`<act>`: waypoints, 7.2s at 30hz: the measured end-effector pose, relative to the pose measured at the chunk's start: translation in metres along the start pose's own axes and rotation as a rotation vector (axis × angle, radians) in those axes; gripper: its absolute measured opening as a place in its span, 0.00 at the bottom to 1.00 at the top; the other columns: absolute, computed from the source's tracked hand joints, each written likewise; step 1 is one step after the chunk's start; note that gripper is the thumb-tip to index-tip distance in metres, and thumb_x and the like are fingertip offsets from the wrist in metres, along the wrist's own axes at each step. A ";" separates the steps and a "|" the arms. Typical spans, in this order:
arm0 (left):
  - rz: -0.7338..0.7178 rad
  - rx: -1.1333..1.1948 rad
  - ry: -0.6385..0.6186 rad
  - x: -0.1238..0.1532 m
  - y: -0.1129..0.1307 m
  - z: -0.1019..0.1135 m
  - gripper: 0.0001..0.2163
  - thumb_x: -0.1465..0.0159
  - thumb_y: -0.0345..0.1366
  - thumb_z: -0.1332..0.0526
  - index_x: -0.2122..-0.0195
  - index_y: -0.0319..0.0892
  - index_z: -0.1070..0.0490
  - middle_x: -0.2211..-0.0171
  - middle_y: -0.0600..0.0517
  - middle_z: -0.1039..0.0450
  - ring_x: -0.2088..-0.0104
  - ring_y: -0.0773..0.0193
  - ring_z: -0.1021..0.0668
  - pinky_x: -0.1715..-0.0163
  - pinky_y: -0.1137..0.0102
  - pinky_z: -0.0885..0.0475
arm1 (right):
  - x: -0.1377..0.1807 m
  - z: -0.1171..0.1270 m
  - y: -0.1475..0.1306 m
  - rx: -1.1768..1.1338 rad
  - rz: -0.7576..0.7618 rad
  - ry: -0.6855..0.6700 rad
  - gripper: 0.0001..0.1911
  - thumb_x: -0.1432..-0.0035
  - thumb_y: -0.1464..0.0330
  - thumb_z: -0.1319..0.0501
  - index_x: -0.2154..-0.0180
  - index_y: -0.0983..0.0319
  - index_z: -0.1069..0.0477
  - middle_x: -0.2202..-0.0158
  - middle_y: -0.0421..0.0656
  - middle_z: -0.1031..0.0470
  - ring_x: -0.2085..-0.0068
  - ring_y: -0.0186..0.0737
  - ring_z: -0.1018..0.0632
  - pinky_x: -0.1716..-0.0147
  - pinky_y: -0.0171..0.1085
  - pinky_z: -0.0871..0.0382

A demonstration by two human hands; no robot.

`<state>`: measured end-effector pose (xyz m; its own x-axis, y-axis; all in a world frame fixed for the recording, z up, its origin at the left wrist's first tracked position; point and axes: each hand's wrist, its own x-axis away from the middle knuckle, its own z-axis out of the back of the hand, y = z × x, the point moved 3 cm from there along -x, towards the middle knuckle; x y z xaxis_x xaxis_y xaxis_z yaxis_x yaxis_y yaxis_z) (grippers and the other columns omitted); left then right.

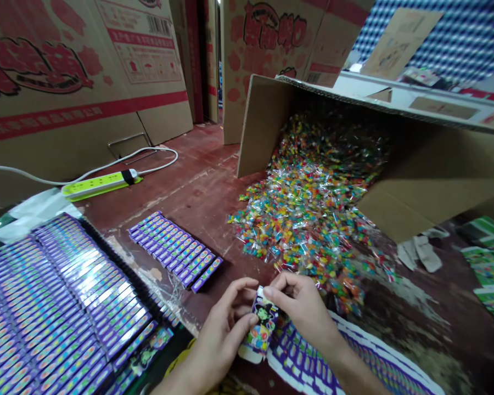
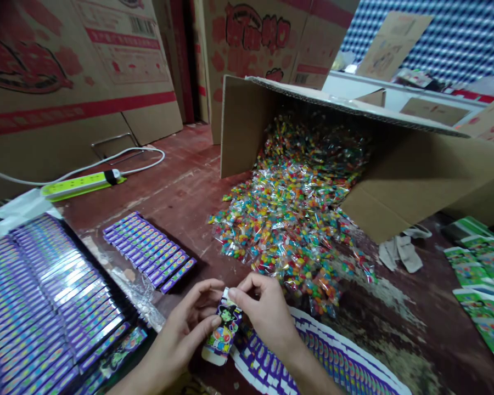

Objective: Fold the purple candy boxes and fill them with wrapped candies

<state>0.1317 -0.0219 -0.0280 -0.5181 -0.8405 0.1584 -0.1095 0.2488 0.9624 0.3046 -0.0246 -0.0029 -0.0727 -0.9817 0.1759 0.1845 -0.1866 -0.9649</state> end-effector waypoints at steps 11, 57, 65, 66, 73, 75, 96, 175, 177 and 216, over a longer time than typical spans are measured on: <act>0.040 0.129 0.032 0.000 -0.012 0.006 0.14 0.37 0.35 0.36 0.50 0.45 0.28 0.53 0.47 0.25 0.53 0.55 0.24 0.52 0.67 0.29 | 0.027 -0.007 -0.010 0.223 0.283 -0.047 0.10 0.34 0.69 0.44 0.62 0.60 0.23 0.60 0.45 0.24 0.57 0.43 0.23 0.56 0.39 0.30; 0.080 0.206 -0.112 -0.014 -0.017 -0.020 0.15 0.39 0.36 0.33 0.51 0.42 0.31 0.56 0.48 0.26 0.54 0.58 0.26 0.53 0.67 0.33 | 0.015 0.011 -0.018 0.585 0.452 0.295 0.08 0.36 0.71 0.42 0.67 0.58 0.26 0.62 0.44 0.26 0.56 0.45 0.26 0.55 0.43 0.32; 0.038 0.317 -0.031 -0.013 -0.013 -0.020 0.16 0.38 0.36 0.33 0.52 0.45 0.37 0.61 0.52 0.29 0.64 0.66 0.25 0.64 0.73 0.32 | 0.026 0.011 -0.005 0.356 0.344 0.249 0.14 0.38 0.68 0.39 0.50 0.55 0.29 0.51 0.45 0.27 0.53 0.44 0.24 0.60 0.37 0.26; 0.024 0.309 -0.020 -0.012 -0.012 -0.020 0.19 0.38 0.36 0.33 0.49 0.47 0.39 0.61 0.52 0.29 0.65 0.66 0.24 0.65 0.73 0.32 | 0.027 0.009 -0.001 0.298 0.316 0.223 0.14 0.38 0.68 0.38 0.50 0.55 0.29 0.52 0.45 0.26 0.54 0.43 0.23 0.60 0.37 0.26; -0.067 0.207 0.035 -0.007 -0.010 -0.018 0.24 0.35 0.36 0.36 0.41 0.49 0.44 0.58 0.49 0.29 0.66 0.65 0.24 0.65 0.71 0.31 | 0.028 -0.006 0.015 -0.046 0.186 0.213 0.16 0.39 0.65 0.37 0.50 0.59 0.29 0.57 0.47 0.22 0.58 0.44 0.20 0.60 0.38 0.23; -0.048 0.163 0.017 -0.007 -0.010 -0.016 0.22 0.35 0.37 0.36 0.42 0.47 0.41 0.58 0.49 0.29 0.67 0.66 0.25 0.65 0.71 0.31 | 0.028 -0.007 0.017 -0.038 0.204 0.239 0.14 0.40 0.64 0.37 0.53 0.60 0.28 0.60 0.46 0.21 0.62 0.43 0.19 0.63 0.36 0.23; -0.015 0.130 0.043 -0.009 -0.005 -0.010 0.16 0.36 0.33 0.36 0.50 0.48 0.38 0.59 0.52 0.31 0.65 0.68 0.26 0.65 0.74 0.31 | 0.013 -0.005 0.004 -0.137 0.127 0.122 0.09 0.43 0.64 0.34 0.69 0.61 0.31 0.69 0.40 0.28 0.67 0.38 0.26 0.65 0.35 0.30; -0.364 -0.976 -0.019 -0.013 -0.014 -0.033 0.32 0.40 0.42 0.33 0.37 0.41 0.42 0.46 0.38 0.29 0.47 0.45 0.26 0.47 0.54 0.28 | 0.020 0.036 0.018 0.030 -0.112 0.168 0.14 0.37 0.59 0.41 0.71 0.60 0.37 0.81 0.32 0.38 0.83 0.29 0.35 0.84 0.29 0.43; -0.306 -0.846 -0.031 -0.017 -0.007 -0.034 0.29 0.40 0.37 0.34 0.38 0.42 0.39 0.46 0.40 0.29 0.47 0.47 0.26 0.47 0.55 0.29 | 0.023 0.032 0.017 -0.052 -0.119 0.176 0.15 0.37 0.58 0.41 0.70 0.61 0.36 0.82 0.32 0.37 0.84 0.28 0.35 0.85 0.28 0.45; -0.010 0.056 -0.123 -0.017 -0.003 -0.006 0.14 0.35 0.35 0.37 0.49 0.44 0.31 0.63 0.53 0.28 0.60 0.61 0.25 0.61 0.71 0.30 | 0.025 -0.009 0.027 0.084 0.278 0.275 0.07 0.36 0.67 0.41 0.68 0.60 0.29 0.64 0.43 0.26 0.62 0.40 0.24 0.59 0.36 0.31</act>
<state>0.1454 -0.0111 -0.0321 -0.6164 -0.7786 0.1176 -0.1602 0.2702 0.9494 0.2990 -0.0541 -0.0259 -0.2663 -0.9506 -0.1593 0.3129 0.0711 -0.9471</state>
